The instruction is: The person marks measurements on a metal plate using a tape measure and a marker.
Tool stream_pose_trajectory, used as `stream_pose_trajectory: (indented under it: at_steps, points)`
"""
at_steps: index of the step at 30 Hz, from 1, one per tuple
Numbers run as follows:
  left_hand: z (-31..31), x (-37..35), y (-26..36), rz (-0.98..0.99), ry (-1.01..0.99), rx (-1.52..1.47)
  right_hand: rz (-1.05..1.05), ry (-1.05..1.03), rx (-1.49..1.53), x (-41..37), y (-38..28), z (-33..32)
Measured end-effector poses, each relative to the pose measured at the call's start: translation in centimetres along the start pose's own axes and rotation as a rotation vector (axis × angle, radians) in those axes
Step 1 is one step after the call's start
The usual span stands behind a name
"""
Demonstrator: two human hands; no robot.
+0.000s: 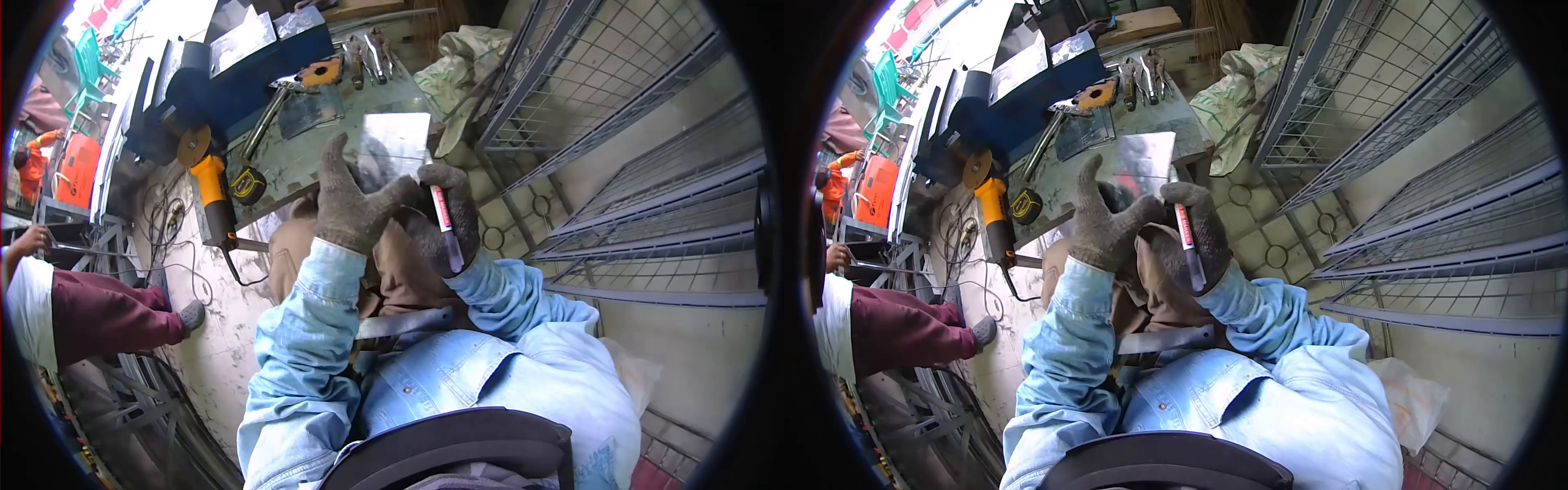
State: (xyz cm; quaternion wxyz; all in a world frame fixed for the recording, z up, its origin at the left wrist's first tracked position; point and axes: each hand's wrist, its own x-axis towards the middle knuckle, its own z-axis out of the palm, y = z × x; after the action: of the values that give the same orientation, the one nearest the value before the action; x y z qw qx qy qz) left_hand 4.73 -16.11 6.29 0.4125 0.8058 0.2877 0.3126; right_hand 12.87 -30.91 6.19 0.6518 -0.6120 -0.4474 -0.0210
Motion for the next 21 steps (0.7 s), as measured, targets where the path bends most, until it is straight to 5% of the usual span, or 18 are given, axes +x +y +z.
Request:
stream_pose_trajectory:
  at_steps: [3, 7, 9, 13, 14, 15, 17, 19, 21]
  points:
    - [0.4, -2.0, 1.7, -0.003, -0.041, -0.19, -0.005, 0.141, -0.113, -1.2, 0.9, -0.6]
    - [1.3, -3.4, 0.5, -0.018, 0.005, -0.282, 0.013, 0.057, -0.184, -0.9, -1.0, -2.4]
    - [1.4, -3.4, 0.0, 0.046, 0.119, -0.155, 0.06, 0.106, -0.152, -1.1, -0.5, -2.2]
    - [-0.9, -5.4, 1.7, -0.002, -0.058, -0.038, 0.219, 0.177, -0.069, -1.2, 0.8, -3.0]
    - [-1.0, -6.7, 0.7, -0.206, -0.157, -0.456, 0.272, 0.164, -0.045, -1.0, 1.3, -3.7]
    - [-2.3, -7.7, -0.2, -0.218, -0.161, -0.454, 0.324, 0.156, -0.021, -1.0, 1.6, -4.4]
    - [-6.3, -8.3, 0.2, 0.202, -0.492, 0.31, 0.316, 0.141, 0.01, -1.6, 2.1, -5.4]
    - [-9.3, -10.5, 1.2, 0.243, -0.557, 0.469, 0.458, 0.074, 0.092, -3.1, 3.3, -6.0]
    - [-10.9, -13.1, 1.2, 0.281, -0.625, 0.618, 0.25, -0.13, -0.171, -3.8, 4.3, -6.7]
